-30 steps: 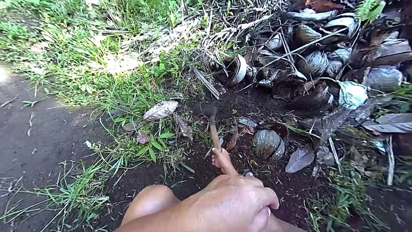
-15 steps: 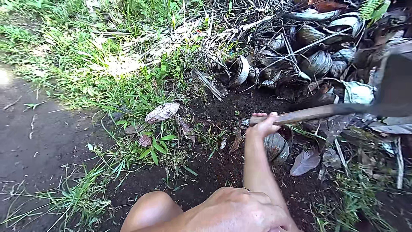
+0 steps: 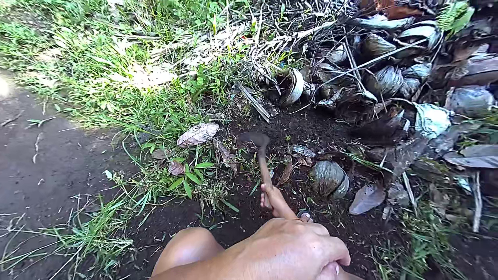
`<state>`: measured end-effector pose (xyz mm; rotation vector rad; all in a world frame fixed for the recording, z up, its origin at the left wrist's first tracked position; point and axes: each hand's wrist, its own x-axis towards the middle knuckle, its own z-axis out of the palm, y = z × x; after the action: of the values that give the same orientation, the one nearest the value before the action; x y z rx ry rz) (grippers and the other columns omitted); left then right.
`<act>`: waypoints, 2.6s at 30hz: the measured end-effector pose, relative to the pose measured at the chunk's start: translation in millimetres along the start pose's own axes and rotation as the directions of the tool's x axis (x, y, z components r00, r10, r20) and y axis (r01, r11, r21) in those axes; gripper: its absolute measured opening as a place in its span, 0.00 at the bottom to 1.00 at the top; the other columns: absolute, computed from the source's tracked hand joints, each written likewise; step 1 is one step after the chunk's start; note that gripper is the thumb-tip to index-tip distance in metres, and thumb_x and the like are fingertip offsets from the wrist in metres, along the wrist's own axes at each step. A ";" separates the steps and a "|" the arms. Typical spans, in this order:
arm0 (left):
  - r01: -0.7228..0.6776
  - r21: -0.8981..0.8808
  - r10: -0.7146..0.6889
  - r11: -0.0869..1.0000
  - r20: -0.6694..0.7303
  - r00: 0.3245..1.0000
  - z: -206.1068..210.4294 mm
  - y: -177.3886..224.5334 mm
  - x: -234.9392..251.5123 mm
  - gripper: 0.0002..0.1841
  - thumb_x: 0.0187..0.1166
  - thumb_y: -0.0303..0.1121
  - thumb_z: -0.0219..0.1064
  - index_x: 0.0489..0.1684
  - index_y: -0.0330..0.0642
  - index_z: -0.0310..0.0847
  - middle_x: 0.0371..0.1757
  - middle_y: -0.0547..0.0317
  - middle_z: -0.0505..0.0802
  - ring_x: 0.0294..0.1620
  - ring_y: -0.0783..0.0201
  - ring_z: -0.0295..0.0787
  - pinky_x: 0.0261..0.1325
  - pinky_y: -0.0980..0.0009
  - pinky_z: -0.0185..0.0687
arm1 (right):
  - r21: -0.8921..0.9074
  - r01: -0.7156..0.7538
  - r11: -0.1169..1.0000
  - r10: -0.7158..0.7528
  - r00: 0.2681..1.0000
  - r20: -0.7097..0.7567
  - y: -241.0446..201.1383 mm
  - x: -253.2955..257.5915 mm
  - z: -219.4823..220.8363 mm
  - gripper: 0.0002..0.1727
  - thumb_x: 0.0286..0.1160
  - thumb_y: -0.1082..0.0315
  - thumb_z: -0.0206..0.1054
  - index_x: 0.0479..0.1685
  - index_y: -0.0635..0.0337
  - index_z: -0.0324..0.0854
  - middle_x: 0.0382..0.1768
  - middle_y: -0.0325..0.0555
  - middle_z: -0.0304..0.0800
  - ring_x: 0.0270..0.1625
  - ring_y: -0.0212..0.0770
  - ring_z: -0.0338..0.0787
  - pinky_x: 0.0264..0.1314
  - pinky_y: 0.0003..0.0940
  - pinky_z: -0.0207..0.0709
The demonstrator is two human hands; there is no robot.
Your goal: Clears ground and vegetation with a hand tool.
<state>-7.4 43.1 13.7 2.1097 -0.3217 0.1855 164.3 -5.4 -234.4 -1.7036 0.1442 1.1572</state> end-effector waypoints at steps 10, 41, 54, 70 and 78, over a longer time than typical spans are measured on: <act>-0.021 -0.050 0.018 0.999 -0.070 0.997 -9.1 15.3 -26.1 0.13 0.87 0.29 0.57 0.52 0.40 0.90 0.43 0.48 0.94 0.47 0.51 0.92 0.47 0.55 0.85 | 0.009 0.689 0.725 -0.624 0.662 -0.416 -119.3 -25.8 -11.2 0.22 0.95 0.61 0.50 0.71 0.73 0.62 0.27 0.44 0.81 0.22 0.36 0.87 0.30 0.37 0.89; 0.012 -0.059 -0.014 0.998 -0.036 0.999 -4.7 5.4 -11.6 0.12 0.85 0.28 0.58 0.51 0.39 0.89 0.42 0.48 0.93 0.45 0.50 0.92 0.45 0.54 0.84 | 0.171 0.718 0.675 -0.523 0.629 -0.576 -133.7 7.2 -16.2 0.24 0.94 0.64 0.53 0.79 0.69 0.54 0.27 0.44 0.79 0.19 0.34 0.85 0.26 0.32 0.88; 0.072 -0.022 -0.073 0.997 -0.023 0.997 -4.1 -3.7 -4.2 0.12 0.86 0.29 0.58 0.52 0.40 0.89 0.43 0.47 0.93 0.46 0.50 0.92 0.47 0.54 0.85 | 0.128 0.032 0.991 -0.031 0.999 -0.012 -47.5 72.1 43.9 0.21 0.94 0.58 0.54 0.73 0.62 0.62 0.28 0.45 0.75 0.20 0.37 0.80 0.22 0.33 0.81; 0.020 -0.046 -0.020 0.999 -0.011 1.000 -0.1 2.8 -4.7 0.12 0.86 0.29 0.57 0.52 0.39 0.89 0.42 0.48 0.93 0.46 0.50 0.92 0.45 0.54 0.84 | 0.395 0.744 0.539 -0.426 0.645 -0.634 -153.3 10.8 -8.7 0.20 0.97 0.59 0.47 0.75 0.62 0.55 0.29 0.42 0.75 0.20 0.35 0.82 0.27 0.34 0.87; 0.035 -0.021 -0.035 0.999 0.002 0.999 2.0 -4.6 4.9 0.12 0.87 0.30 0.58 0.51 0.40 0.89 0.41 0.48 0.93 0.45 0.51 0.92 0.48 0.55 0.85 | -0.100 0.096 0.990 -0.087 0.992 0.088 -48.9 61.4 81.8 0.22 0.95 0.54 0.48 0.67 0.66 0.68 0.26 0.45 0.80 0.21 0.37 0.80 0.28 0.36 0.81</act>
<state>-1.3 43.0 10.2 2.0929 -0.2867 0.1593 174.4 106.7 -248.3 -1.7313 -0.0468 1.1822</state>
